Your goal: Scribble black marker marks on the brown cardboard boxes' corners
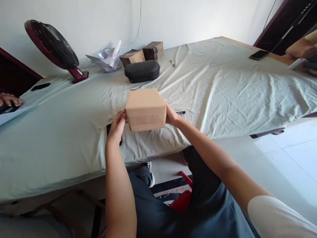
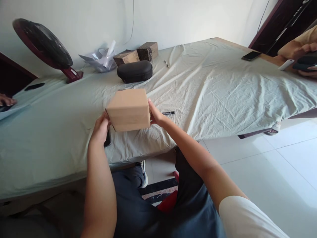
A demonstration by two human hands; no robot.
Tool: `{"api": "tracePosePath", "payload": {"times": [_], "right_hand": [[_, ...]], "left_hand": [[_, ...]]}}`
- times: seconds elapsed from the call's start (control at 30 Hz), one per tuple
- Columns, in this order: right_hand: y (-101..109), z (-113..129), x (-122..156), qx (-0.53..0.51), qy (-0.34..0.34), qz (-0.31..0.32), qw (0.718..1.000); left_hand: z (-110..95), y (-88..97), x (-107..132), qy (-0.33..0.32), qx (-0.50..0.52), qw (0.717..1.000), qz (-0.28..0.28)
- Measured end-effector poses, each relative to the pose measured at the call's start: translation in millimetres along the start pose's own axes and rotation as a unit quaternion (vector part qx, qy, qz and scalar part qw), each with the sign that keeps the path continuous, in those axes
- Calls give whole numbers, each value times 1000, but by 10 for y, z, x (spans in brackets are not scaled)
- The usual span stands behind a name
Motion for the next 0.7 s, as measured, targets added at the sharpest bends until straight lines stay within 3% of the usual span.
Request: {"api": "tracePosePath", "payload": {"times": [0.1,0.4,0.6,0.7], "right_hand": [[32,14,42,18,-35,-30,999],[13,65,104,20,25,-33,999],[121,12,65,-22,-46,7,999],[107,29,21,-28,13,-79,996]], "left_hand": [[-104,11,-16,-44,18,998,-30],[-400,-1,-4,-88,-1,996,-29],[-634,-115,79,-138,-77,987,8],[-728,-140,124,-136,-103,985,20]]}}
Point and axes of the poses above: each hand's wrist, its own x-axis away from the middle knuckle, its own y-axis out of the back of the hand, z = x × y, the point moved 2 cm from there along -x, towards the middle knuckle, and after that the axes turned 5 degrees about y, right-handed, at the moved point
